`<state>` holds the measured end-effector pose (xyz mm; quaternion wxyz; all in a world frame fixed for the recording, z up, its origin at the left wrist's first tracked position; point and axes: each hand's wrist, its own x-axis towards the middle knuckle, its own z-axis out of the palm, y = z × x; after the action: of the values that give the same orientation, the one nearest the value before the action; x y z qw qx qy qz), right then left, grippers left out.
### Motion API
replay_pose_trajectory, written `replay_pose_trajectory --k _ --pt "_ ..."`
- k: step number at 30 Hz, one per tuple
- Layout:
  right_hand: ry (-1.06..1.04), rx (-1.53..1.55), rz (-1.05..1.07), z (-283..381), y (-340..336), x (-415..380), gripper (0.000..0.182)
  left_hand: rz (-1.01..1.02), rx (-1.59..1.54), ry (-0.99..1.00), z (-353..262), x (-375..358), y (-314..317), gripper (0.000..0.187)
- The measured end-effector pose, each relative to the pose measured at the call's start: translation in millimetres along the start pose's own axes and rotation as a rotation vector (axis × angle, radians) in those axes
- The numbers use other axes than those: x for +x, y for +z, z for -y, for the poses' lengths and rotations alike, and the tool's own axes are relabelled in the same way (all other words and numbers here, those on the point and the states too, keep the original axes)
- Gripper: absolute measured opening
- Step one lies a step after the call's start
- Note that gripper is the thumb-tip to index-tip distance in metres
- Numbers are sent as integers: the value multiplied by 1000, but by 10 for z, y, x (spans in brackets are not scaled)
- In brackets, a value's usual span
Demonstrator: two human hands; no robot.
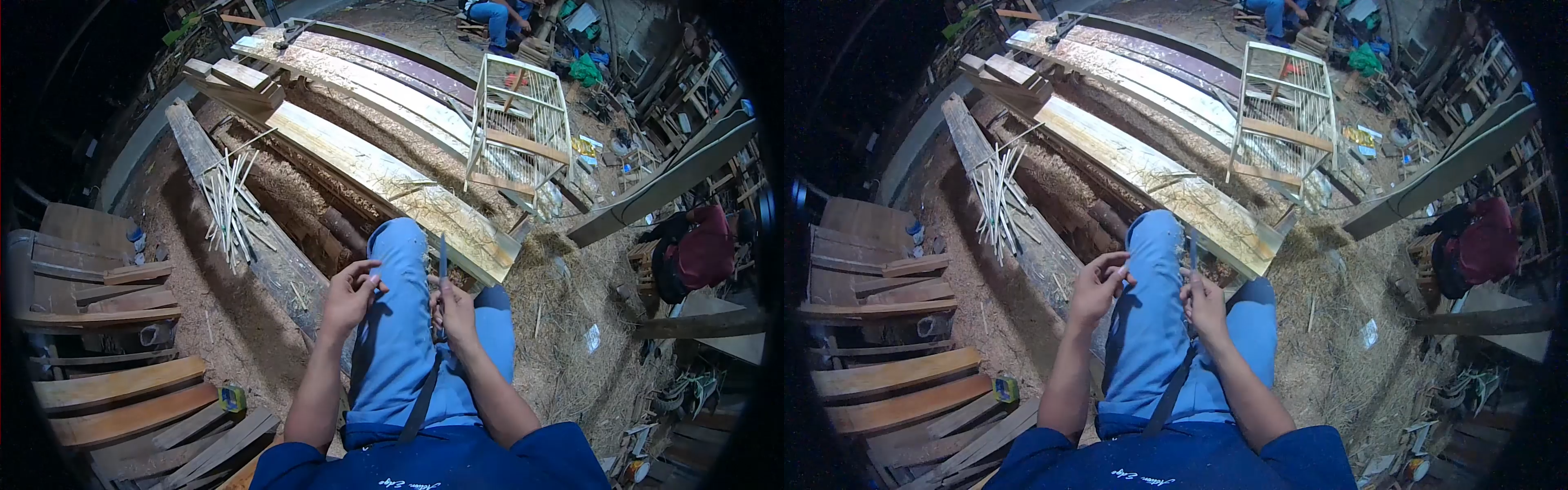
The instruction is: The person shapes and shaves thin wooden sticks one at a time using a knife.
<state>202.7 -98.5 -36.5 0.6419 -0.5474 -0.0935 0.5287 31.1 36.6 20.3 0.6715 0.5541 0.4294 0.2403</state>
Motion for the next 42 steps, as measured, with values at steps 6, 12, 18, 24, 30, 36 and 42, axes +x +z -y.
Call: replay_pose_trajectory --k 6,12,18,24,30,36,42 --pt "-78 -166 -45 162 246 62 28 31 102 -36 57 -41 114 19" --pt "-126 -338 88 153 383 246 24 27 102 32 123 -155 188 17" --pt "-95 -375 31 243 312 292 25 19 242 -34 12 -461 84 18" --pt "-586 -785 56 213 246 -29 33 -164 397 -17 116 -656 150 16" --pt "-658 -862 115 135 326 -323 39 -194 566 86 229 -574 194 10" --pt "-620 -940 98 128 380 -306 33 -10 390 -151 -1 -566 27 11" --pt "-601 -1017 125 137 329 -378 32 -87 121 -219 198 -551 131 9"
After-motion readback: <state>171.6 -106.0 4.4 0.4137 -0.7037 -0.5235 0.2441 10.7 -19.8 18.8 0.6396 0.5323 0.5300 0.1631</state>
